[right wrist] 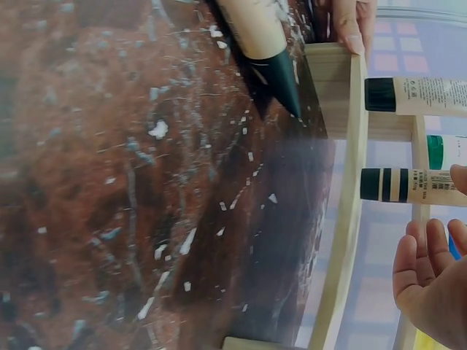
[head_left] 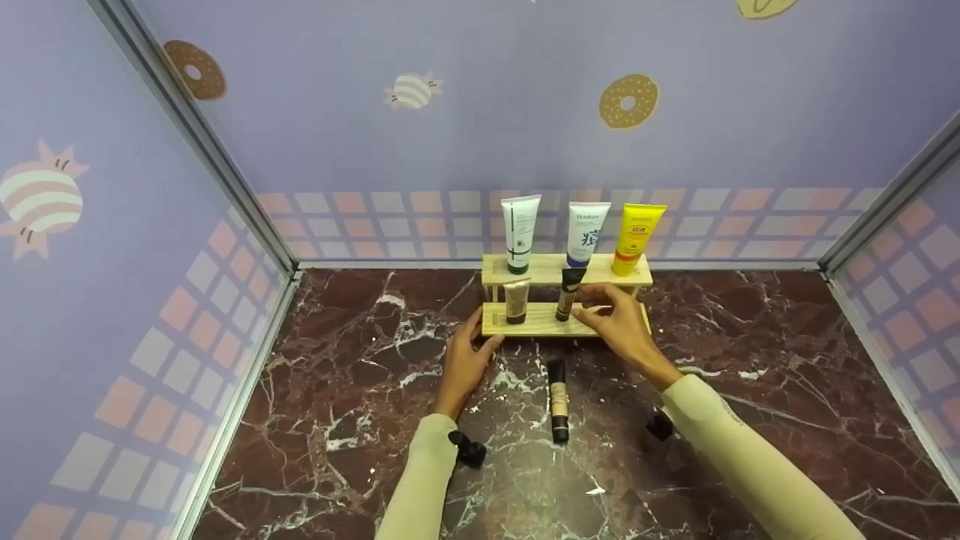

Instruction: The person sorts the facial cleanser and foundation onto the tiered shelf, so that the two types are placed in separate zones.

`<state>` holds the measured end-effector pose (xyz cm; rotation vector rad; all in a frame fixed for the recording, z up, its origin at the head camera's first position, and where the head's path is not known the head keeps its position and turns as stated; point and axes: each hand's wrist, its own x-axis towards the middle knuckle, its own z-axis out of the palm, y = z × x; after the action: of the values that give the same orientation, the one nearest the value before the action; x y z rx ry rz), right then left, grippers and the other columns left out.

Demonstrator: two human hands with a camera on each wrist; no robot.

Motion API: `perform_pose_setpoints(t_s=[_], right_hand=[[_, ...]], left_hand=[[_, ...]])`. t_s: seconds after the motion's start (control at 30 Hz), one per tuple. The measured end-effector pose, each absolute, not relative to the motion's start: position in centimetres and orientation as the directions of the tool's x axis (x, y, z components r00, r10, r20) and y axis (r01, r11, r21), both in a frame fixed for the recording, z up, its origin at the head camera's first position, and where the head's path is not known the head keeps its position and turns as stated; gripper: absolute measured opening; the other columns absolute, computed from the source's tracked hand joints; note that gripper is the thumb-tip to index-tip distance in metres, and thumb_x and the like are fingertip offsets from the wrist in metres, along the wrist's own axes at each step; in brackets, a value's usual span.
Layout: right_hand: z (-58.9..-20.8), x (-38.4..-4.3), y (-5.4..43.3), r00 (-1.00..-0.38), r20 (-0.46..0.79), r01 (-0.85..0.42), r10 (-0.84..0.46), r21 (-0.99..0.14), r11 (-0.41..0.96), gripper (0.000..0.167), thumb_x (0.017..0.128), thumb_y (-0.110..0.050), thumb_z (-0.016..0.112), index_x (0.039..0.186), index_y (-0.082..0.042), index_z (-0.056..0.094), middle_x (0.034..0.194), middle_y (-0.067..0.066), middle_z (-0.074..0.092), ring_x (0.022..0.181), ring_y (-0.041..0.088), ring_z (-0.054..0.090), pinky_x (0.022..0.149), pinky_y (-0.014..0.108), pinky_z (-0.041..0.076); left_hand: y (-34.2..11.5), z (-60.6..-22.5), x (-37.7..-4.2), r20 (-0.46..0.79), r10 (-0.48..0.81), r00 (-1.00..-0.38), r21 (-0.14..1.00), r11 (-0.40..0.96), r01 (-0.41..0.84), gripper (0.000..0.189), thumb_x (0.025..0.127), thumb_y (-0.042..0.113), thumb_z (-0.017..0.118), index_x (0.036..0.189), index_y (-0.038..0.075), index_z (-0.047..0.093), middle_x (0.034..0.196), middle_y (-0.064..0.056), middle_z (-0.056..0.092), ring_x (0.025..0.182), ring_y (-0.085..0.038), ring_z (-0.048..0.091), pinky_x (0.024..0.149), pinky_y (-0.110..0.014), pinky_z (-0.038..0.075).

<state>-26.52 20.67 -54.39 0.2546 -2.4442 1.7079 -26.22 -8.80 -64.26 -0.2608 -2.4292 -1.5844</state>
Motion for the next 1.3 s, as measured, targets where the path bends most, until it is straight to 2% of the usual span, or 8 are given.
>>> perform_pose_setpoints(t_s=[0.17,0.57,0.77,0.93,1.07,1.3], right_hand=[[-55.0,-25.6,20.8,-0.98,0.19,-0.199,-0.058,-0.924,0.325,0.038,0.093,0.001,0.085,0.125,0.014,0.069,0.121,0.031,0.072,0.111,0.041,0.071,0.097,0.037,0.061],[-56.5,-23.7,21.3,-0.989,0.133,-0.15,-0.071,-0.921,0.359,0.04,0.095,-0.006,0.086,0.127,0.01,0.07,0.119,0.024,0.076,0.109,0.034,0.072,0.098,0.034,0.06],[-57.1,-23.1,21.4,-0.985,0.156,-0.175,-0.079,-0.902,0.394,0.034,0.094,-0.006,0.087,0.123,0.006,0.073,0.116,0.021,0.077,0.103,0.03,0.074,0.09,0.026,0.06],[-57.3,-22.5,21.4,-0.983,0.163,-0.183,-0.083,-0.901,0.395,0.033,0.094,-0.005,0.088,0.123,0.004,0.074,0.115,0.022,0.077,0.103,0.033,0.074,0.088,0.026,0.06],[-57.7,-22.1,21.4,-0.982,0.164,-0.186,-0.093,-0.913,0.363,0.034,0.093,-0.002,0.088,0.122,0.007,0.074,0.115,0.026,0.076,0.106,0.04,0.074,0.09,0.03,0.061],[-58.4,-21.0,21.5,-0.983,0.136,-0.174,-0.12,-0.897,0.407,0.037,0.093,-0.004,0.087,0.125,0.008,0.072,0.119,0.025,0.076,0.108,0.036,0.075,0.099,0.047,0.061]], left_hand=[[-8.9,-64.3,-26.2,0.282,0.021,-0.959,0.88,0.393,0.267,0.074,0.103,0.028,0.081,0.163,-0.003,0.05,0.148,-0.03,0.061,0.138,-0.039,0.064,0.119,-0.053,0.048],[-9.0,-64.4,-26.1,0.285,0.019,-0.958,0.881,0.388,0.27,0.074,0.103,0.025,0.082,0.163,-0.004,0.049,0.152,-0.031,0.059,0.14,-0.04,0.063,0.121,-0.053,0.046],[-9.1,-64.5,-26.3,0.303,0.025,-0.953,0.882,0.372,0.29,0.075,0.102,0.024,0.082,0.163,-0.004,0.049,0.152,-0.03,0.06,0.139,-0.04,0.064,0.12,-0.052,0.047],[-9.0,-64.3,-26.2,0.305,0.025,-0.952,0.876,0.385,0.291,0.075,0.102,0.024,0.083,0.162,-0.005,0.05,0.153,-0.03,0.059,0.141,-0.04,0.063,0.122,-0.052,0.045],[-8.9,-64.2,-26.2,0.302,0.02,-0.953,0.874,0.393,0.286,0.074,0.102,0.025,0.083,0.162,-0.004,0.051,0.153,-0.03,0.059,0.141,-0.041,0.062,0.122,-0.054,0.045],[-8.8,-64.1,-26.3,0.294,0.024,-0.955,0.873,0.4,0.279,0.075,0.103,0.027,0.082,0.162,-0.004,0.05,0.151,-0.03,0.061,0.142,-0.042,0.06,0.121,-0.057,0.045]])
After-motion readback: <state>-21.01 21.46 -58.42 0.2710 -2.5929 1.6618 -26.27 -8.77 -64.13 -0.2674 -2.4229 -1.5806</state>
